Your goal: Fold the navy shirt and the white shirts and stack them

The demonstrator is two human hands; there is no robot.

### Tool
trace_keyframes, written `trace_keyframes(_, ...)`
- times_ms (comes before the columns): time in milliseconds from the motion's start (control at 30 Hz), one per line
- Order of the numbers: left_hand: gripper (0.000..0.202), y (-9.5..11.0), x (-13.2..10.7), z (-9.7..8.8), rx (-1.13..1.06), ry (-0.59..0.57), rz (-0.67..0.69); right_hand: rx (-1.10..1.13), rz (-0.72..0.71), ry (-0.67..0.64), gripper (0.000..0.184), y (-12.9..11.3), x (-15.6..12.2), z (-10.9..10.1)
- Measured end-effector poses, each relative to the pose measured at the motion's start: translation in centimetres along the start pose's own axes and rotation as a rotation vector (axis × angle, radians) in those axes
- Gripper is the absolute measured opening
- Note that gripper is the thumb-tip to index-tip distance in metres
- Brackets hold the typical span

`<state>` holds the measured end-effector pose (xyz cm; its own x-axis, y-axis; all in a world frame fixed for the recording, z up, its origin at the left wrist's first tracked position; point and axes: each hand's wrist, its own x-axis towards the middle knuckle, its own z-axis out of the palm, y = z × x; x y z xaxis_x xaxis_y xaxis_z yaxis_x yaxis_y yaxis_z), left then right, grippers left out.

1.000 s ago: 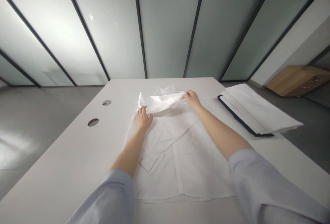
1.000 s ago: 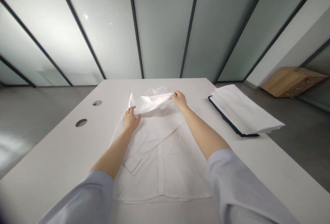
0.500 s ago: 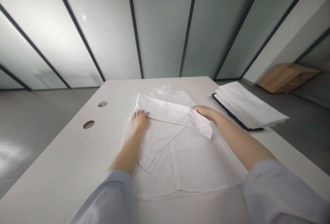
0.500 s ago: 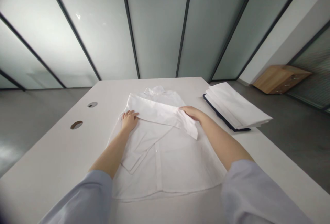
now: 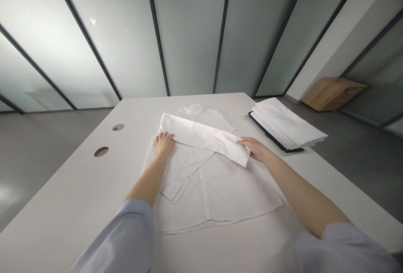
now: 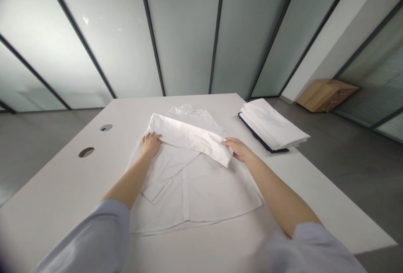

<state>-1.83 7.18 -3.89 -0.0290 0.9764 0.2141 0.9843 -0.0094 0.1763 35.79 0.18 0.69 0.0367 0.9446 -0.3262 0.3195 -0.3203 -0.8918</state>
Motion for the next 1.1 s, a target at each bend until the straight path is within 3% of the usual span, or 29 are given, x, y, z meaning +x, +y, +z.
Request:
trace_keyframes(167, 0.046, -1.7, 0.7, -1.7, 0.003, 0.085, 0.043, 0.14, 0.038, -0.107, 0.031, 1.5, -1.5, 0.6)
trace_keyframes(267, 0.044, -3.3, 0.8, -2.1, 0.058, 0.037, 0.113, -0.037, 0.002, -0.111, 0.031, 2.6, -2.0, 0.5)
trace_keyframes(400, 0.044, -4.7, 0.2, -1.5, 0.109, -0.091, 0.16, -0.423, -0.172, -0.072, 0.034, 3.2, -1.8, -0.2)
trace_keyframes(533, 0.051, -4.6, -0.2, -1.1, 0.043, -0.048, 0.081, -0.632, -0.378, 0.18, 0.035, 3.1, -0.3, -0.4)
trace_keyframes(600, 0.051, -4.2, -0.4, -1.0, 0.028, -0.028, 0.032, -0.683, -0.453, 0.235, 0.037, 3.3, 0.6, 0.0)
trace_keyframes(867, 0.053, -3.7, -0.9, -0.5, 0.065, -0.132, 0.023, -1.074, -0.493, 0.18, 0.047, 6.1, 2.3, 1.9)
trace_keyframes(1100, 0.055, -4.4, -2.5, -0.8, 0.119, -0.162, 0.062, -1.221, -0.475, 0.154, 0.051, 5.9, 0.7, 2.0)
